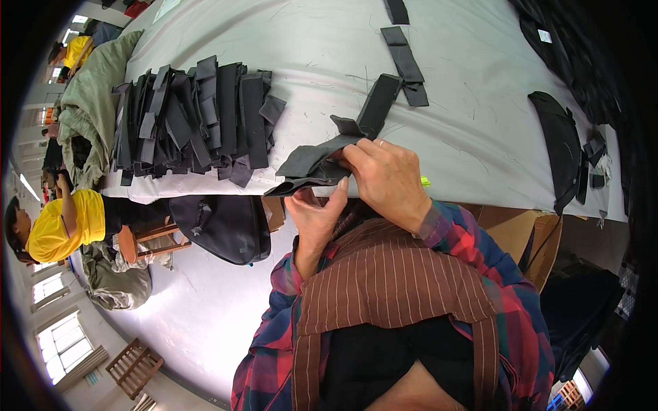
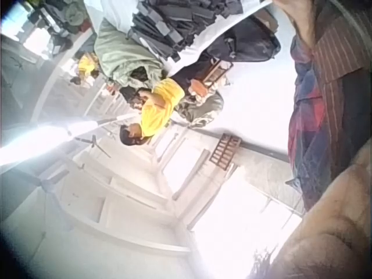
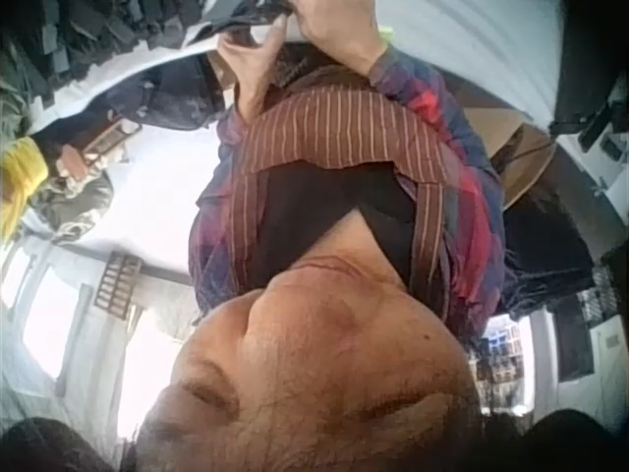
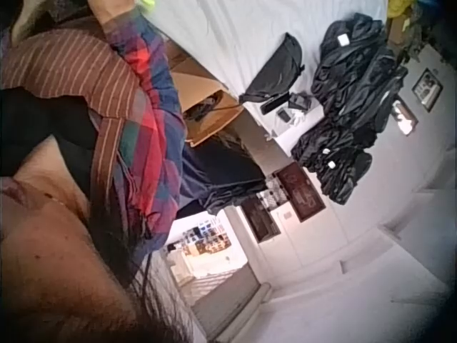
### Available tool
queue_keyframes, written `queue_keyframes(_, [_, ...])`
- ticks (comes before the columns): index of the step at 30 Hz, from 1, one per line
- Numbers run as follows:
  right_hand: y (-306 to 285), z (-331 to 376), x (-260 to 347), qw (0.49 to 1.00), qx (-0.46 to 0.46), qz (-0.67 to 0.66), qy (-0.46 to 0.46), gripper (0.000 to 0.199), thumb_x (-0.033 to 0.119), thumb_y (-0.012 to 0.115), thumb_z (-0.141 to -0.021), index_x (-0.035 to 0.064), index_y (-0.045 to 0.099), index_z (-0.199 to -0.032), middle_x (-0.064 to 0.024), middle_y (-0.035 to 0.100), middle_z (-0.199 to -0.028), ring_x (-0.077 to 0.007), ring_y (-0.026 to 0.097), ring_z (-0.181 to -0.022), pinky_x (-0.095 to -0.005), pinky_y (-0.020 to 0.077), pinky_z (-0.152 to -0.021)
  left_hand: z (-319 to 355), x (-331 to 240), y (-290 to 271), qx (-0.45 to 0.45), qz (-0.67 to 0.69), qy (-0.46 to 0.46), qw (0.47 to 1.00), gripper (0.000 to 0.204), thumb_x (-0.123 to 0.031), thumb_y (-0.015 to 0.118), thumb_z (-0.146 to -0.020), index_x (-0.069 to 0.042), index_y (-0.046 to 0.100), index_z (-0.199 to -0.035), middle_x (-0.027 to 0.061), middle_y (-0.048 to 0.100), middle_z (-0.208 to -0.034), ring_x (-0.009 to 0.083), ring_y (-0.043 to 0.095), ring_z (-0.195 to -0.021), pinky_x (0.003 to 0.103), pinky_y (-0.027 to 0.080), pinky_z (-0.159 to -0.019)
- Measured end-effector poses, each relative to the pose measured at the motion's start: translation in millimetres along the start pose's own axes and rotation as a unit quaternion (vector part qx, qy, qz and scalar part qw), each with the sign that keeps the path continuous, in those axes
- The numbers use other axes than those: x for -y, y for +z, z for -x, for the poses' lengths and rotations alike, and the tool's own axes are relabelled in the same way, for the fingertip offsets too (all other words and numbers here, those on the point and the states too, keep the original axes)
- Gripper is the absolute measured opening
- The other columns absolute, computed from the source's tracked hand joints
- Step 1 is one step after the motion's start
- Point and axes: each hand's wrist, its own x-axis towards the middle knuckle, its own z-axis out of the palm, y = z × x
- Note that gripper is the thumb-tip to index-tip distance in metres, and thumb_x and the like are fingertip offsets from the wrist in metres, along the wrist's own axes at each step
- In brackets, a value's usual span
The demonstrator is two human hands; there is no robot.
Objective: Trim excess material and loose threads from black fabric straps using a pair of snips.
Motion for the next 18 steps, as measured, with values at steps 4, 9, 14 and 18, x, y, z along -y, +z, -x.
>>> queue_keyframes(4, [-1.7,-0.9,-1.1,1.0,-0.007,-0.008,0.007,0.008,0.011,0.057,-0.074,0.0086,0.061,-0.08,-0.0048,0.058,-0.07,-0.0234,0.06,-0.069,-0.0366,0.0475,-0.057,0.7,-0.6,0.4,0.001,0.001,-0.015,1.0,0.042,0.008,0.072,-0.069,0.001,0.056,-0.107,0.0089,0.059,-0.11,0.0167,0.055,-0.101,0.03,0.041,-0.092])
queue_keyframes(9, [-3.1,0.0,-5.3,1.0,-0.008,-0.026,0.013,0.006,0.015,0.059,-0.078,0.0098,0.062,-0.078,-0.0044,0.059,-0.067,-0.0235,0.06,-0.066,-0.0373,0.0468,-0.056,-7.9,-4.9,0.8,0.009,-0.016,0.013,1.0,0.035,0.007,0.071,-0.073,-0.001,0.055,-0.103,0.0092,0.061,-0.104,0.0172,0.057,-0.098,0.03,0.042,-0.09])
queue_keyframes(14, [-11.5,4.4,-20.0,0.985,-0.002,-0.161,0.065,0.009,0.017,0.061,-0.082,0.0111,0.065,-0.087,-0.0043,0.065,-0.077,-0.0257,0.063,-0.071,-0.0366,0.0472,-0.058,-27.6,-11.2,-13.7,0.055,0.102,-0.097,0.989,0.019,-0.009,0.057,-0.093,0.003,0.055,-0.108,0.0146,0.066,-0.099,0.0168,0.063,-0.09,0.029,0.048,-0.084])
queue_keyframes(18, [-20.7,4.8,-25.9,0.956,-0.016,-0.265,0.125,0.014,0.015,0.063,-0.083,0.0084,0.066,-0.095,-0.0061,0.066,-0.082,-0.0247,0.062,-0.07,-0.0319,0.0471,-0.06,-28.7,-14.1,-17.4,0.037,0.141,-0.15,0.978,0.016,-0.011,0.054,-0.094,0.0,0.054,-0.104,0.0162,0.066,-0.098,0.019,0.065,-0.09,0.03,0.052,-0.081])
